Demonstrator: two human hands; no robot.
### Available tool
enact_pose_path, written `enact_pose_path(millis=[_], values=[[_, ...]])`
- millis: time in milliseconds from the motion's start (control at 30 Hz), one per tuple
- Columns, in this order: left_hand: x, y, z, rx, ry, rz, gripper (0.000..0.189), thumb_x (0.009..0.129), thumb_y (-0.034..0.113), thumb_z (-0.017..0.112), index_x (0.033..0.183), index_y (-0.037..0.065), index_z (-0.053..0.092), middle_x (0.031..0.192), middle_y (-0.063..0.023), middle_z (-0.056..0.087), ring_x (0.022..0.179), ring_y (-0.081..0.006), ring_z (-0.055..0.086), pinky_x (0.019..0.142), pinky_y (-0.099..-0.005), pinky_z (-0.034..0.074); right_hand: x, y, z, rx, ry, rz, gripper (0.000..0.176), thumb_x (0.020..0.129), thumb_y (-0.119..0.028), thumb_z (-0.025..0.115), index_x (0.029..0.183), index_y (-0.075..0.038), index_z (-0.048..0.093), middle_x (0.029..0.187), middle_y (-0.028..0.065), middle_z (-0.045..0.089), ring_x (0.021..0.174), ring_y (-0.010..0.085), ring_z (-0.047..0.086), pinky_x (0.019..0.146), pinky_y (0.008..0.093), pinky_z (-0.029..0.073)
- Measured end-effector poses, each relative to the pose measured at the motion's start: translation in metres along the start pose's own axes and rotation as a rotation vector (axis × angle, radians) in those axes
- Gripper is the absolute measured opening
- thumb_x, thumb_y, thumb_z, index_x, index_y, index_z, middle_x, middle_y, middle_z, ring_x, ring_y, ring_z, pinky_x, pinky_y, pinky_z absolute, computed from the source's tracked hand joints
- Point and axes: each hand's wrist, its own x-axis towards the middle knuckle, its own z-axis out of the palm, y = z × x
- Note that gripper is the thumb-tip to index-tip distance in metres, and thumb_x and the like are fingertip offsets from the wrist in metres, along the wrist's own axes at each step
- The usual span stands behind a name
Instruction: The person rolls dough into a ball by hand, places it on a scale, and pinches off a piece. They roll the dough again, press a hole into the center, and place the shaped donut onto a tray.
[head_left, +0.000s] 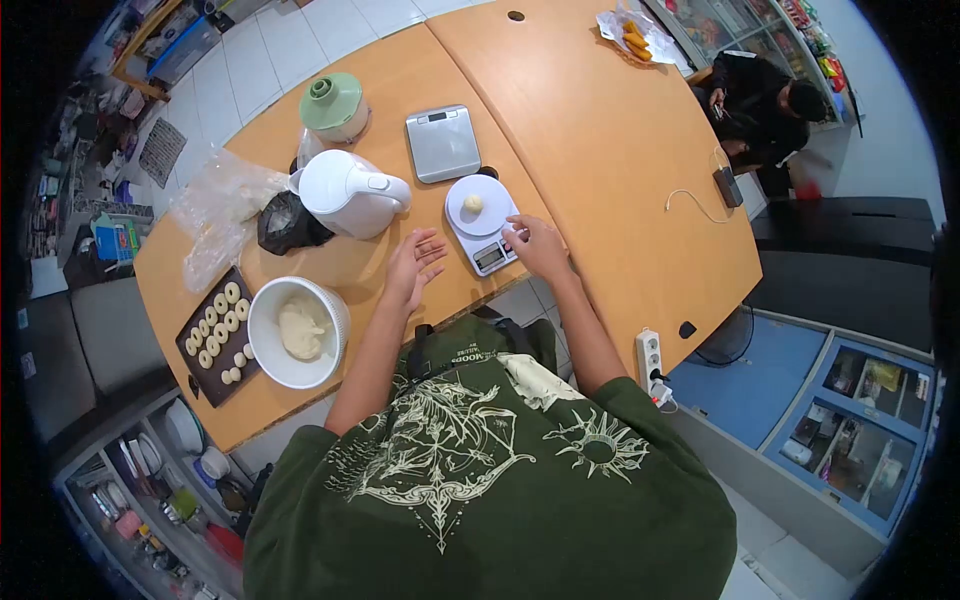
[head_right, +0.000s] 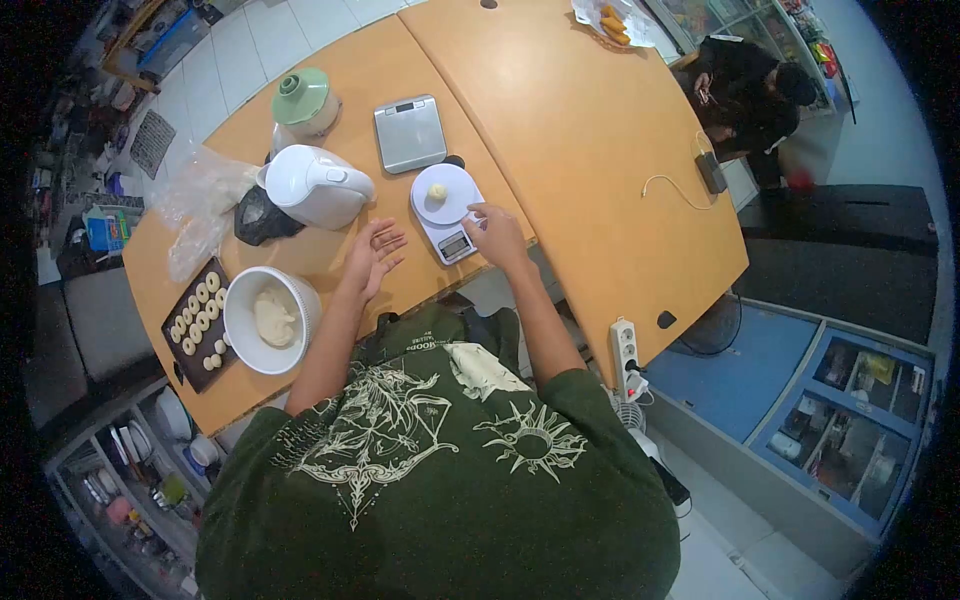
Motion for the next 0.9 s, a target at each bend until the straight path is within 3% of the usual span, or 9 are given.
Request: enact_pose_path(millis=[233,300,400,500,733,900], values=[[-0.008,0.003,-0.002,-0.037,-0.007,0.026,0.046,0.104,0.043,0.046,0.131,0.007,0.056,0.119,-0.0092,0.065,0.113,-0.0202,0.061,0.094,-0.0411,0.046,0.034,-0.014,0.027,-0.118,-0.049,-0.172,0.041,0.083,-0.029,0.077,0.118,-0.008,0.070,0.107,0.0177,0.072,0.096,0.0323,0.070,0.087,0.0437,0.055],[-0.008,0.002,-0.004,-0.021,-0.072,0.034,0.050,0.105,0.043,0.045,0.142,0.009,0.049,0.135,-0.0125,0.059,0.124,-0.0240,0.057,0.102,-0.0456,0.043,0.047,-0.017,0.035,-0.171,-0.033,-0.250,0.041,0.082,-0.028,0.078,0.116,-0.007,0.070,0.107,0.0182,0.071,0.098,0.0342,0.069,0.087,0.0444,0.054],[-0.021,0.012,0.007,-0.006,-0.105,0.057,0.056,0.107,0.043,0.042,0.151,0.009,0.041,0.146,-0.0139,0.053,0.134,-0.0249,0.050,0.109,-0.0478,0.037,0.060,-0.026,0.041,-0.288,0.003,-0.303,0.046,0.081,-0.026,0.080,0.121,-0.009,0.068,0.110,0.0166,0.069,0.096,0.0319,0.069,0.087,0.0443,0.054],[-0.022,0.012,0.012,0.019,-0.174,0.102,0.059,0.107,0.044,0.040,0.155,0.010,0.035,0.152,-0.0141,0.048,0.140,-0.0252,0.045,0.113,-0.0496,0.031,0.068,-0.031,0.046,-0.357,-0.015,-0.348,0.048,0.081,-0.026,0.080,0.123,-0.009,0.066,0.113,0.0187,0.067,0.100,0.0362,0.067,0.090,0.0462,0.053],[-0.013,0.016,0.019,0.059,-0.182,0.093,0.058,0.107,0.045,0.041,0.154,0.010,0.038,0.147,-0.0137,0.052,0.139,-0.0244,0.045,0.113,-0.0507,0.030,0.078,-0.024,0.060,-0.447,-0.009,-0.316,0.040,0.079,-0.020,0.078,0.115,-0.008,0.068,0.110,0.0198,0.067,0.100,0.0378,0.067,0.088,0.0464,0.054],[-0.018,0.018,0.017,0.056,-0.178,0.053,0.055,0.106,0.045,0.044,0.147,0.009,0.046,0.138,-0.0143,0.059,0.124,-0.0223,0.057,0.102,-0.0447,0.042,0.079,-0.025,0.061,-0.496,-0.012,-0.336,0.035,0.076,-0.018,0.077,0.109,-0.007,0.069,0.106,0.0191,0.068,0.097,0.0374,0.068,0.085,0.0464,0.056]])
